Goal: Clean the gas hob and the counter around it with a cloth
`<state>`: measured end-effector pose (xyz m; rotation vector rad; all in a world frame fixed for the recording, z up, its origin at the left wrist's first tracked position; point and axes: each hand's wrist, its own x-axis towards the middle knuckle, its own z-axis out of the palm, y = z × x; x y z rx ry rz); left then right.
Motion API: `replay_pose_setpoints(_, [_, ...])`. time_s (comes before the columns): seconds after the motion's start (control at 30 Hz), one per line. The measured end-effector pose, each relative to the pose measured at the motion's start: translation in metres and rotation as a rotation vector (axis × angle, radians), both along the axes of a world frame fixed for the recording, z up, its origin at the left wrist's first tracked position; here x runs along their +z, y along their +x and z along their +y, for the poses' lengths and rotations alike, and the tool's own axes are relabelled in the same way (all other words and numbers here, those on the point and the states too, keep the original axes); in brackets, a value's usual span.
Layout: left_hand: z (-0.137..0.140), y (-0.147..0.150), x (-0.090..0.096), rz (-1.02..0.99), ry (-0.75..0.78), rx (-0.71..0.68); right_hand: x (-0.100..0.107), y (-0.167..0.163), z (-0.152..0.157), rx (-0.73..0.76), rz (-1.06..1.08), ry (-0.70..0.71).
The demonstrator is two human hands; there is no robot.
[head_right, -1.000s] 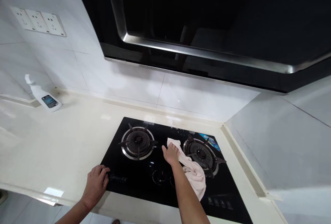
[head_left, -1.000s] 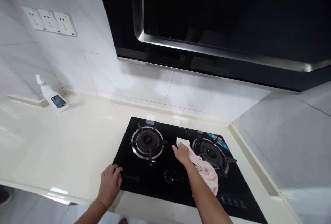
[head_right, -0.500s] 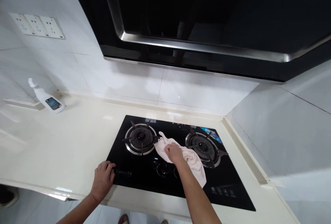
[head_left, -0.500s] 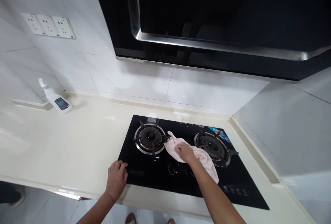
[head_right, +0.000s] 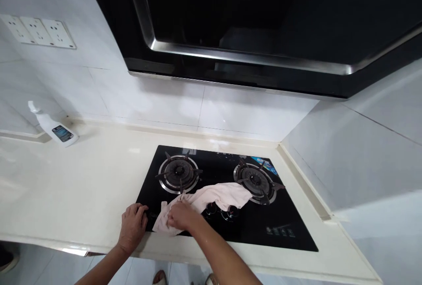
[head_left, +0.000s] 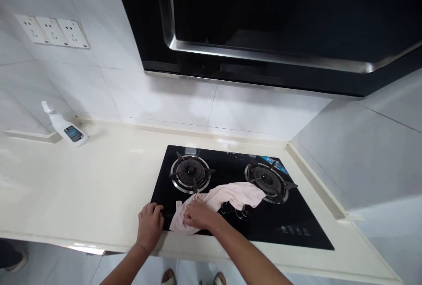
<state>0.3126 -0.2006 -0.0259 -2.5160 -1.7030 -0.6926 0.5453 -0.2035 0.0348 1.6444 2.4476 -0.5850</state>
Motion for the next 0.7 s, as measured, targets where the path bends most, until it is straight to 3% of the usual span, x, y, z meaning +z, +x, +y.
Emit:
replay_pose_setpoints(0.17, [0.002, -0.001, -0.002, -0.012, 0.012, -0.007, 0.004, 0.09, 0.035, -0.21, -0.108, 0.012])
replay_pose_setpoints(0.33, [0.002, 0.0, -0.002, -0.005, -0.009, -0.004, 0.006, 0.178, 0.046, -0.441, -0.159, 0.09])
replay_pose_setpoints(0.5, [0.003, 0.0, 0.0, 0.0, -0.013, -0.003, -0.001, 0.197, 0.046, -0.547, -0.171, 0.134])
replay_pose_setpoints(0.7, [0.002, 0.0, 0.002, 0.006, -0.015, -0.004, 0.002, 0.191, 0.025, -0.396, -0.127, 0.027])
